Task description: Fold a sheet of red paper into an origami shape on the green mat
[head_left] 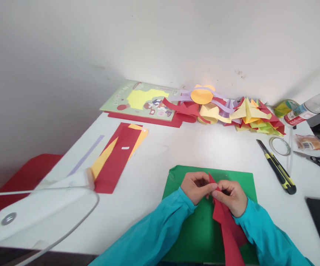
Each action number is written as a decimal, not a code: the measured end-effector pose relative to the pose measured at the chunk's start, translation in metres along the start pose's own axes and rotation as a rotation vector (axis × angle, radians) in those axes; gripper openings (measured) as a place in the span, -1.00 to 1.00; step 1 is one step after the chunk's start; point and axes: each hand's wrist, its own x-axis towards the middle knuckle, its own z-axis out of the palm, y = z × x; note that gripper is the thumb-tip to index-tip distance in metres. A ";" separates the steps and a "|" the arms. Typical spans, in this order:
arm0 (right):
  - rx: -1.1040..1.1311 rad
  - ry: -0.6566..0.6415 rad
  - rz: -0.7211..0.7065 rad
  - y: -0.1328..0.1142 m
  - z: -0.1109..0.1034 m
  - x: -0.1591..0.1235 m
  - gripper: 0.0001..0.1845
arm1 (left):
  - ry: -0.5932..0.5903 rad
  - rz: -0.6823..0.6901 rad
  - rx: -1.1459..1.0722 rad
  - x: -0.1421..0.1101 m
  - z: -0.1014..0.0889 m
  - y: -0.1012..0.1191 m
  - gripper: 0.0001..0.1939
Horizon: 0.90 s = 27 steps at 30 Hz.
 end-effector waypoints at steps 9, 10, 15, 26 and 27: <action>0.182 -0.063 0.132 -0.002 -0.003 -0.001 -0.66 | 0.104 0.087 -0.022 -0.003 -0.004 0.009 -0.73; 0.187 -0.053 0.148 0.000 -0.004 -0.001 -0.66 | 0.115 0.090 -0.020 -0.003 -0.004 0.011 -0.74; 0.143 -0.025 0.164 0.004 -0.005 -0.001 -0.65 | 0.140 0.082 -0.021 -0.002 -0.003 0.010 -0.74; 0.168 0.084 0.115 0.000 -0.006 0.001 -0.67 | 0.028 -0.104 -0.052 -0.006 0.004 0.009 -0.71; 0.195 0.050 0.123 -0.001 -0.008 0.000 -0.69 | 0.029 -0.104 -0.067 -0.006 0.004 0.010 -0.70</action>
